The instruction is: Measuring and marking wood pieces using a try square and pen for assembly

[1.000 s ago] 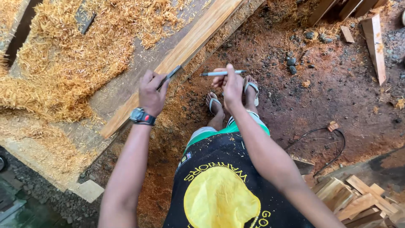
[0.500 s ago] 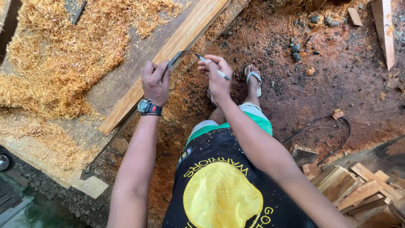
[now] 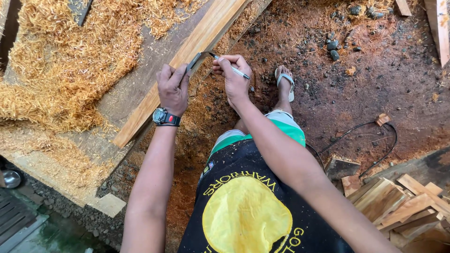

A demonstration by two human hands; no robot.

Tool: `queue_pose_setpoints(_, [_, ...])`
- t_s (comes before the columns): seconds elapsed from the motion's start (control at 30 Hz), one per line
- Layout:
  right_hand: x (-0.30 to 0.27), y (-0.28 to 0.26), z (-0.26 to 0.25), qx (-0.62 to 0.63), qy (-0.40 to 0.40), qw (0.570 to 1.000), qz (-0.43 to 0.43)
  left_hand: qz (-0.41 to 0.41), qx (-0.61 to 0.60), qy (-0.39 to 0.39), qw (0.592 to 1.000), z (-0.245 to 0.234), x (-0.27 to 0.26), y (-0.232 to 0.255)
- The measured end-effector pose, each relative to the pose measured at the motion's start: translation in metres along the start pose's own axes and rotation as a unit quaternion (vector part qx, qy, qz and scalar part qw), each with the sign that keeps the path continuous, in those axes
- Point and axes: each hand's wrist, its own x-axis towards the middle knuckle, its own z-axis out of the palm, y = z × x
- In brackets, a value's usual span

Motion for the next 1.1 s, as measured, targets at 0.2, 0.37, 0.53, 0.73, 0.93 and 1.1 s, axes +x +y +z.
queue_pose_setpoints(0.2, [0.003, 0.002, -0.001, -0.012, -0.001, 1.000, 0.008, 0.014, 0.006, -0.005, 1.000, -0.004, 0.002, 0.004])
queue_pose_setpoints(0.37, [0.005, 0.005, 0.000, -0.012, 0.002, 1.000, 0.012, 0.016, 0.012, -0.002, 1.000, -0.005, 0.003, 0.007])
queue_pose_setpoints(0.53, [0.006, 0.006, 0.002, -0.008, -0.001, 1.000, 0.015, 0.014, 0.014, 0.001, 1.000, -0.002, 0.000, 0.002])
queue_pose_setpoints(0.73, [0.005, 0.004, 0.004, 0.000, 0.002, 1.000, 0.016, 0.011, 0.015, -0.002, 1.000, -0.004, 0.001, 0.006])
queue_pose_setpoints(0.93, [0.005, 0.006, 0.002, 0.007, -0.013, 1.000, 0.011, 0.010, 0.016, 0.001, 1.000, -0.003, 0.000, 0.002])
queue_pose_setpoints(1.1, [0.010, 0.010, -0.004, 0.011, -0.015, 1.000, 0.009, 0.014, 0.015, 0.001, 1.000, -0.003, 0.000, 0.000])
